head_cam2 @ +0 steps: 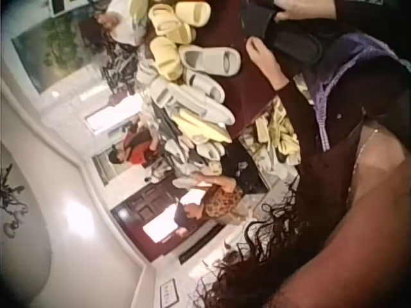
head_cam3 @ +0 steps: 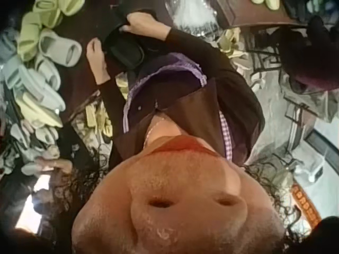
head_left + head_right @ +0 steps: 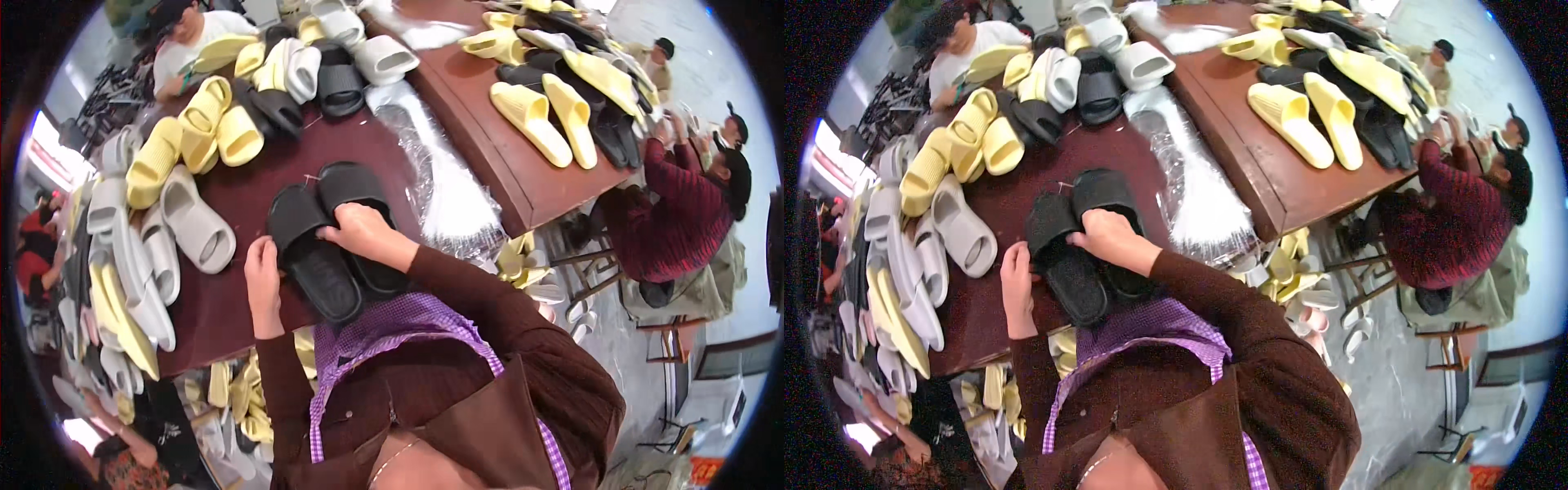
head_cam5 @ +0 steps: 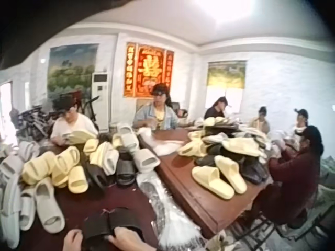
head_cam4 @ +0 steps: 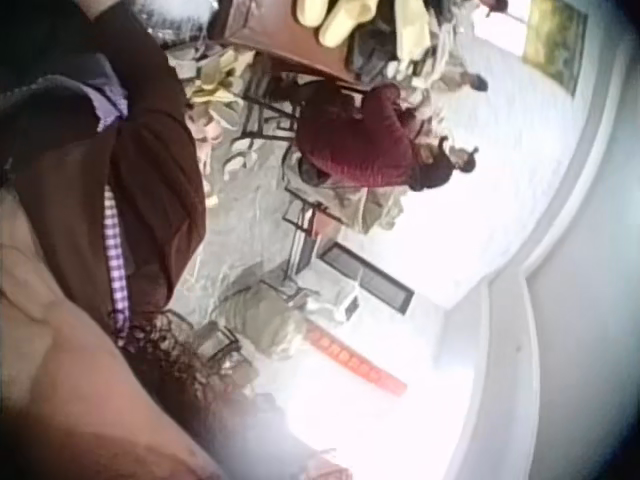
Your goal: The person pairs slippers and fastens each pair together by threading and locking plastic tag fasteners through them by hand.
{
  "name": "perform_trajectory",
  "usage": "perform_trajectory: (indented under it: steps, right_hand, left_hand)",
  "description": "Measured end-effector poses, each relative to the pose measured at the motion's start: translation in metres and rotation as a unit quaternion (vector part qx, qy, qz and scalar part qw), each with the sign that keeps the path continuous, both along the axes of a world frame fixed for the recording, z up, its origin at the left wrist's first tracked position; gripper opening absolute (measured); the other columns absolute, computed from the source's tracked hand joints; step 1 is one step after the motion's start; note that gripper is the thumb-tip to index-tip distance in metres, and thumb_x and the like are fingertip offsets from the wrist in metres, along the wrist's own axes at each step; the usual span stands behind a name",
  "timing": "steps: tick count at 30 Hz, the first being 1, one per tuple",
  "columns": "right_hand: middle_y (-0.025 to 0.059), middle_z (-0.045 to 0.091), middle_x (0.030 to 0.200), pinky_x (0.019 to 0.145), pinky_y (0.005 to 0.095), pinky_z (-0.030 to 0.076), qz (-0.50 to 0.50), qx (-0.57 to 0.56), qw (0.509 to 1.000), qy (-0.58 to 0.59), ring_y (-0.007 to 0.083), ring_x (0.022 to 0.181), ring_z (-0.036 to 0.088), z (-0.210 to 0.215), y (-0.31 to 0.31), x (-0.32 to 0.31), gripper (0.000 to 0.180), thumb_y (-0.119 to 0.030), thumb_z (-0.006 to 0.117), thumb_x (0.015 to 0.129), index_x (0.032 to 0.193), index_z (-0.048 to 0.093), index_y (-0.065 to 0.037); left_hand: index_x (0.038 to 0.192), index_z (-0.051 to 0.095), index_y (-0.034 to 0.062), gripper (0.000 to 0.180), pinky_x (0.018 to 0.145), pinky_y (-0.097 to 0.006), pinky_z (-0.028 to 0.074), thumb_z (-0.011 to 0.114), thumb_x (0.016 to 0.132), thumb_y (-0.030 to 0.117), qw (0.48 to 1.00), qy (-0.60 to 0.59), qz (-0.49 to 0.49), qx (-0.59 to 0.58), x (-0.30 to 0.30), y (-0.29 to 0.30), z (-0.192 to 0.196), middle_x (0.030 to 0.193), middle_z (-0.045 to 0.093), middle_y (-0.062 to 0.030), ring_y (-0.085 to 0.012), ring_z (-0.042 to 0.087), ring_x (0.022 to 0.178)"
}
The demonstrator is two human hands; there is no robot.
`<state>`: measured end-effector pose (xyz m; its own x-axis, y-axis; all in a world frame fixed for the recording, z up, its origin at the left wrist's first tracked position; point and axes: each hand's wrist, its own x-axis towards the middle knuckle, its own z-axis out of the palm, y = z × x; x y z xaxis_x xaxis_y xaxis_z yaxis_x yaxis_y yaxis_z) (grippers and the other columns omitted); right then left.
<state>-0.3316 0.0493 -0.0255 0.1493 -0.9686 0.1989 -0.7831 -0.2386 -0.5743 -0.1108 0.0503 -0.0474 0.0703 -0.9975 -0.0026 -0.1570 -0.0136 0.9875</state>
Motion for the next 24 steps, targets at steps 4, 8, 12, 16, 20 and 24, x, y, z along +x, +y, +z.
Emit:
perform_trajectory:
  steps: [4, 8, 12, 16, 20, 24]
  right_hand:
    - [0.0256, 0.062, 0.078, 0.070, 0.0462, 0.050, -0.031, -0.007, 0.999, 0.034, 0.0409, 0.075, 0.062, 0.018, -0.003, -0.003, 0.031, -0.025, 0.063, 0.076, 0.076, 0.061, 0.006]
    - [0.0254, 0.060, 0.070, 0.063, 0.0461, 0.052, -0.057, -0.094, 0.988, 0.110, 0.0389, 0.068, 0.062, 0.086, -0.005, -0.041, 0.026, -0.021, 0.061, 0.071, 0.064, 0.062, 0.004]
    - [0.0262, 0.062, 0.081, 0.069, 0.0492, 0.048, -0.189, -0.091, 0.945, 0.251, 0.0421, 0.080, 0.061, 0.175, -0.042, -0.125, 0.024, -0.021, 0.057, 0.077, 0.077, 0.063, 0.002]
    - [0.0268, 0.060, 0.094, 0.073, 0.0502, 0.045, -0.279, -0.198, 0.852, 0.396, 0.0459, 0.092, 0.056, 0.236, -0.089, -0.357, 0.031, -0.029, 0.055, 0.087, 0.093, 0.055, 0.002]
    - [0.0238, 0.062, 0.096, 0.077, 0.0455, 0.047, -0.329, -0.210, 0.835, 0.388, 0.0424, 0.092, 0.058, 0.241, -0.079, -0.391, 0.033, -0.031, 0.052, 0.091, 0.102, 0.058, 0.000]
    - [0.0159, 0.065, 0.099, 0.077, 0.0350, 0.049, -0.161, -0.278, 0.920, 0.226, 0.0283, 0.088, 0.063, 0.197, -0.045, -0.301, 0.029, -0.022, 0.054, 0.092, 0.111, 0.060, -0.001]
  left_hand:
    - [0.113, 0.057, -0.0001, 0.031, 0.057, -0.022, 0.044, 0.051, 0.095, 0.024, 0.997, 0.080, -0.020, 0.011, 0.005, -0.001, 0.002, 0.094, 0.059, -0.0032, -0.0078, 0.053, 0.072]
    - [0.112, 0.057, -0.0011, 0.029, 0.059, -0.022, 0.046, 0.052, 0.095, 0.021, 0.995, 0.103, 0.000, 0.000, 0.018, 0.013, 0.025, 0.093, 0.060, -0.0046, -0.0087, 0.055, 0.072]
    - [0.113, 0.057, -0.0009, 0.029, 0.061, -0.022, 0.047, 0.055, 0.092, 0.019, 0.996, 0.038, 0.079, -0.032, 0.049, 0.019, 0.025, 0.092, 0.061, -0.0046, -0.0093, 0.056, 0.074]
    - [0.121, 0.053, -0.0024, 0.040, 0.062, -0.022, 0.047, 0.059, 0.090, 0.022, 0.980, 0.008, 0.188, -0.058, 0.088, 0.009, 0.011, 0.096, 0.060, -0.0058, -0.0115, 0.057, 0.076]
    - [0.132, 0.040, -0.0053, 0.057, 0.061, -0.025, 0.049, 0.062, 0.087, 0.021, 0.955, 0.008, 0.296, 0.007, 0.121, 0.004, -0.005, 0.101, 0.060, -0.0098, -0.0147, 0.059, 0.077]
    - [0.137, 0.027, -0.0086, 0.074, 0.054, -0.030, 0.052, 0.066, 0.081, 0.020, 0.961, 0.135, 0.236, 0.060, 0.127, -0.023, -0.012, 0.109, 0.057, -0.0184, -0.0193, 0.061, 0.076]
